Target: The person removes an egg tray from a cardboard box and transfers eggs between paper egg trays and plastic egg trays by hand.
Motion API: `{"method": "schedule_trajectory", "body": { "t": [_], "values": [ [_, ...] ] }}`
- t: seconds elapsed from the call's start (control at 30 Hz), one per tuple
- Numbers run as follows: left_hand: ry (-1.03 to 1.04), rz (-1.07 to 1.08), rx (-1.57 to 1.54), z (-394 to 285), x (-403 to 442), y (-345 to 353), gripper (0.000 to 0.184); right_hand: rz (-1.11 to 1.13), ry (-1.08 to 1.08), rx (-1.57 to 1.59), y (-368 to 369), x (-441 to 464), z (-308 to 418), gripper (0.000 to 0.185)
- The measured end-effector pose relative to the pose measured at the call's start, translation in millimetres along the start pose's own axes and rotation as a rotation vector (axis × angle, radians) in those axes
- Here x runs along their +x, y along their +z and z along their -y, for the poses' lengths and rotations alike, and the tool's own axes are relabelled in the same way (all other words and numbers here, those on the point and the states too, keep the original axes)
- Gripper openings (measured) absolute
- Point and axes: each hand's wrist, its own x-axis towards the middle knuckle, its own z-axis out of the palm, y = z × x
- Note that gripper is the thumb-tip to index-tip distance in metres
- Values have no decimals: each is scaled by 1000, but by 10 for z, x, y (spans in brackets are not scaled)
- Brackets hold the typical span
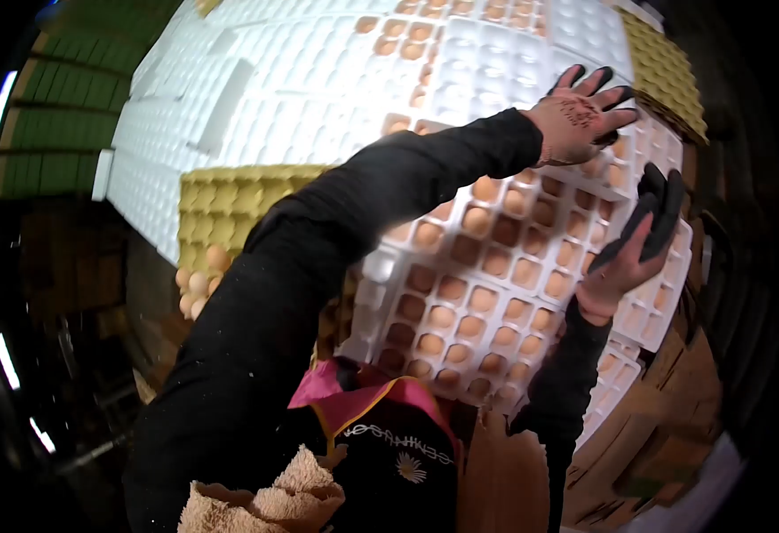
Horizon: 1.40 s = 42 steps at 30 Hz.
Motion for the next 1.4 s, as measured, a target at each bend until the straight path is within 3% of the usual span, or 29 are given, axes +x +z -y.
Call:
{"method": "schedule_trajectory", "body": {
  "t": [0.1, 0.17, 0.2, 0.23, 0.27, 0.33, 0.4, 0.53, 0.6, 0.7, 0.8, 0.83, 0.9, 0.97, 1.03, 1.07, 1.1, 1.17, 1.2, 1.23, 1.27, 1.3, 1.33, 1.4],
  "values": [
    [-8, -128, -9, -89, -853, -2131, 39, 258, 238, -58, 390, -809, 484, 39],
    [-244, -53, -237, -84, -1762, -3384, 31, 515, 413, -32, 654, -1375, 728, 38],
    [-378, -17, -340, -91, -2247, -3875, 27, 710, 317, -122, 799, -1576, 878, 40],
    [-539, 95, -107, -252, -2669, -4267, 27, 890, 197, -194, 947, -1776, 1024, 43],
    [-745, 181, -183, -416, -3105, -4452, 35, 1116, -49, -310, 1163, -1897, 1225, 46],
    [-414, 352, 57, -595, -3628, -4419, 52, 1265, -325, -544, 1619, -2063, 1501, 52],
    [-363, 445, 248, -617, -4032, -4125, 56, 1330, -519, -835, 1832, -2318, 1429, 55],
    [-197, 393, 326, -591, -4333, -3849, 40, 1285, -491, -547, 1768, -2345, 1356, 53],
    [-168, 367, 322, -658, -4354, -3852, 31, 1112, 494, -91, 1705, -2279, 1441, 55],
    [-189, 342, 370, -697, -4351, -3882, 35, 873, 809, 477, 1863, -2134, 1342, 45],
    [-346, 169, 160, -678, -4393, -3914, 43, 1140, 769, 163, 2066, -2029, 1436, 42],
    [-632, -136, -194, -663, -4495, -4074, 46, 1301, 110, -274, 2175, -2217, 1423, 41],
    [-979, -688, -893, -617, -4729, -4411, 39, 1399, -584, -774, 2207, -2536, 1402, 41],
    [-984, -1188, -1374, -475, -5044, -4560, 33, 1375, -566, -599, 2156, -2538, 1280, 46],
    [-992, -1398, -1704, -363, -5377, -4567, 20, 1246, 225, -116, 2117, -2402, 1378, 50],
    [-1049, -1322, -1734, -300, -5478, -4506, 22, 1121, 622, 113, 2152, -2295, 1500, 51],
    [-1103, -1242, -1762, -235, -5578, -4445, 26, 1125, 711, 275, 2214, -2216, 1488, 50],
    [-1472, -361, -779, -400, -5085, -4526, 42, 1300, 471, 102, 2490, -2140, 1457, 41],
    [-1459, -28, -366, -444, -4924, -4458, 47, 1369, 340, 23, 2628, -2103, 1441, 38],
    [-1403, 288, 57, -488, -4764, -4389, 52, 1378, -196, -339, 2776, -2206, 1447, 34],
    [-1283, 495, 379, -469, -4701, -4317, 55, 1413, -468, -656, 2888, -2310, 1427, 31],
    [-1244, 495, 319, -403, -4742, -4264, 57, 1409, -767, -953, 3002, -2414, 1407, 28],
    [-1222, 540, 298, -387, -4702, -4298, 55, 1446, -837, -1047, 3035, -2465, 1344, 26],
    [-1148, 471, 284, -370, -4842, -4348, 52, 1454, -734, -954, 2969, -2419, 1211, 21]
  ]
}}
